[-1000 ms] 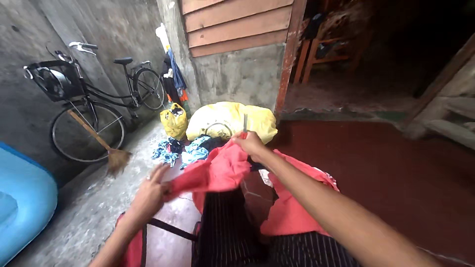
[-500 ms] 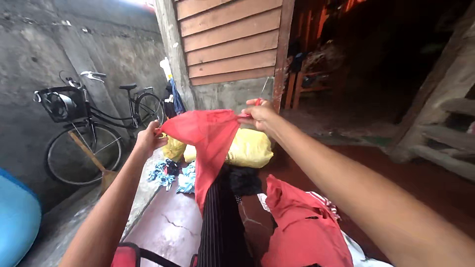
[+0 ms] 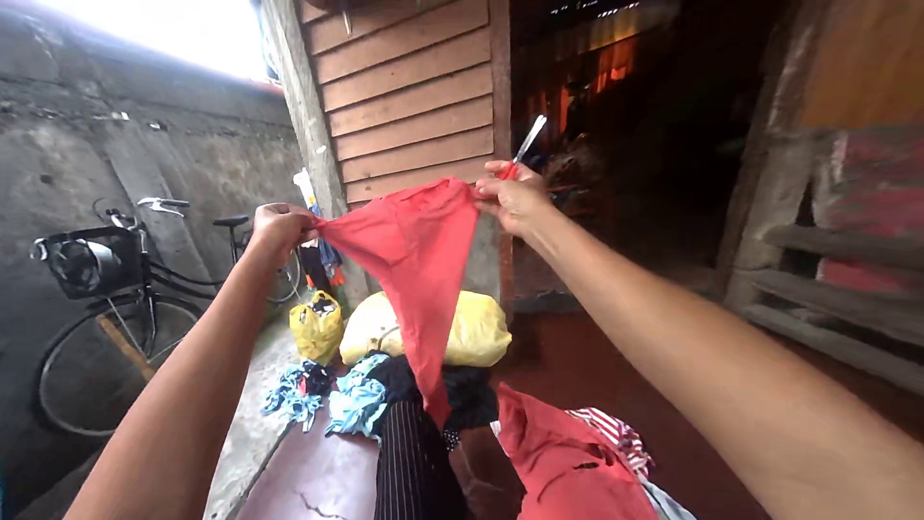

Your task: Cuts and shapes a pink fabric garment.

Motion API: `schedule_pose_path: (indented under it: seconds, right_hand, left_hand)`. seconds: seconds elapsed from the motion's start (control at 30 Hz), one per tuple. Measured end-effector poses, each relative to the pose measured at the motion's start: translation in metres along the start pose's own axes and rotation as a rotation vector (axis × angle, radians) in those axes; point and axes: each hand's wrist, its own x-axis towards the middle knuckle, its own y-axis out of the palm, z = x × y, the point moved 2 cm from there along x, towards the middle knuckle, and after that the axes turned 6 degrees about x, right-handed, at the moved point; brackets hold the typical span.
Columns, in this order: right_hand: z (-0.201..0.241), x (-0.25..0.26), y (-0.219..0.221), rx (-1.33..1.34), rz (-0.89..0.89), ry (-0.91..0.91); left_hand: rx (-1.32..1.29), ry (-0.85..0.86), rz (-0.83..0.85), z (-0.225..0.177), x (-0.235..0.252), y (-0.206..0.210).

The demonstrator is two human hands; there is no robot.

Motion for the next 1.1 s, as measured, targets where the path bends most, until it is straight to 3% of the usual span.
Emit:
schedule_pose_path:
  seconds: [0.23, 0.33, 0.93, 1.1]
  right_hand:
    - [0.011, -0.004, -0.028, -0.521, 0.245, -0.219]
    - [0.008, -0.005, -0.032, -0.673, 0.250, -0.244]
    - [-0.012, -0.024, -0.012, -0.668, 0.317, -0.079]
    - [-0.015, -0.032, -0.002, -0.646, 0.349, -0.055]
  left_hand:
    - [0.080, -0.080, 0.080, 0.013, -0.010, 0.015]
    - [0.069, -0.113, 0.109, 0.026, -0.015, 0.018]
    - [0.167, -0.212, 0.143, 0.058, -0.028, -0.006]
    - [0.415, -0.164, 0.229, 0.062, -0.029, -0.009]
